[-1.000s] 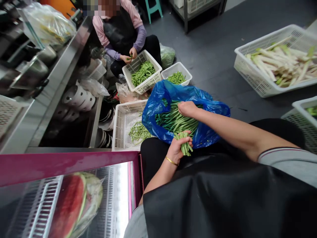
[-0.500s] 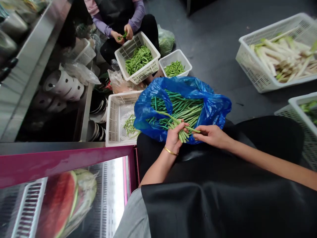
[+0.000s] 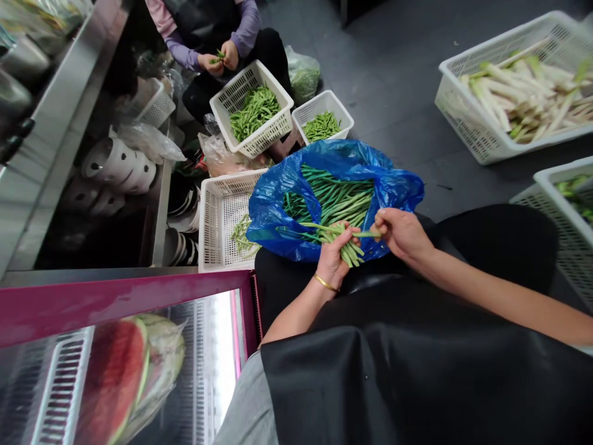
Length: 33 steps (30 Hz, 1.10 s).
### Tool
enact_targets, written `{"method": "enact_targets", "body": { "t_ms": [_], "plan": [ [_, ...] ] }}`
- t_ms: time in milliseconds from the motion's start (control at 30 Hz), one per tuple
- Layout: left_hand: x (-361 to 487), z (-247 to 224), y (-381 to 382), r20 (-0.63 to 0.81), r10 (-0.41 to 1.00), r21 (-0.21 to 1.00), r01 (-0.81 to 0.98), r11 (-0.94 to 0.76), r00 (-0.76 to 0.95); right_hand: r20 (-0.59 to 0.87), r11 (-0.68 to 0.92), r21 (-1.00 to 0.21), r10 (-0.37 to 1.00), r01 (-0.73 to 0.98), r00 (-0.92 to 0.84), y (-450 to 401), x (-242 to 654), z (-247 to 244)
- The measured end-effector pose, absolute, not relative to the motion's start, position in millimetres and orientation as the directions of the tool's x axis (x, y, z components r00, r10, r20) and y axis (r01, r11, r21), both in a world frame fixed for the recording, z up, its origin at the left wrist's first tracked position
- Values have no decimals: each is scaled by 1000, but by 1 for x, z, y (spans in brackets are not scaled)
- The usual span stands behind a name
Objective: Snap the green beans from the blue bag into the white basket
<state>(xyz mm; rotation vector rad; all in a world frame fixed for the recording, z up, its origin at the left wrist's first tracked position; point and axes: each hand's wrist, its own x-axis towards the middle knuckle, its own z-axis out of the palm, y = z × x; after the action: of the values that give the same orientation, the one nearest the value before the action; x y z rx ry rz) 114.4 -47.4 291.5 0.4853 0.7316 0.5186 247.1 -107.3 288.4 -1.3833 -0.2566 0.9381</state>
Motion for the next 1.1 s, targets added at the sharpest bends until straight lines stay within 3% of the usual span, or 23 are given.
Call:
{"method": "enact_targets", "body": {
  "t_ms": [100,200,267,367,467,567,667,733,800,967,1033,1100],
  "plan": [
    [111,292,-51,-480,548,619,-178,764,685,-306,-179,-951,682,-254,664,-119,277,289],
    [104,291,-51,-517,295,629,124,768,803,-289,-354,-924,894,146,343,-138,301,297],
    [101,289,-49,-560,156,614,281,737,814,-364,-394,-876,918,278,155,-140,304,302],
    [100,285,-47,-576,112,632,354,689,810,-452,-460,-884,887,85,91,-117,294,301],
    [99,279,-44,-588,137,638,352,685,797,-395,-386,-918,908,-92,142,-76,277,296],
    [93,270,-39,-679,308,563,203,801,667,-394,-391,-919,911,-51,124,-44,265,303],
    [79,267,-36,-713,483,531,-59,845,508,-430,-425,-891,903,158,1,-35,266,322],
    [68,270,-37,-628,526,561,-134,817,573,-404,-377,-903,909,206,-106,-39,272,330],
    [59,276,-41,-522,473,589,-101,802,710,-385,-371,-922,910,108,-154,-48,277,328],
    [61,283,-46,-530,318,623,106,775,786,-428,-419,-881,904,-219,-9,-67,277,300],
    [68,282,-44,-563,340,641,137,755,753,-383,-366,-910,922,-195,58,-76,273,299],
    [75,282,-41,-582,437,664,91,742,686,-276,-273,-961,946,-40,172,-89,267,306]
  ]
}}
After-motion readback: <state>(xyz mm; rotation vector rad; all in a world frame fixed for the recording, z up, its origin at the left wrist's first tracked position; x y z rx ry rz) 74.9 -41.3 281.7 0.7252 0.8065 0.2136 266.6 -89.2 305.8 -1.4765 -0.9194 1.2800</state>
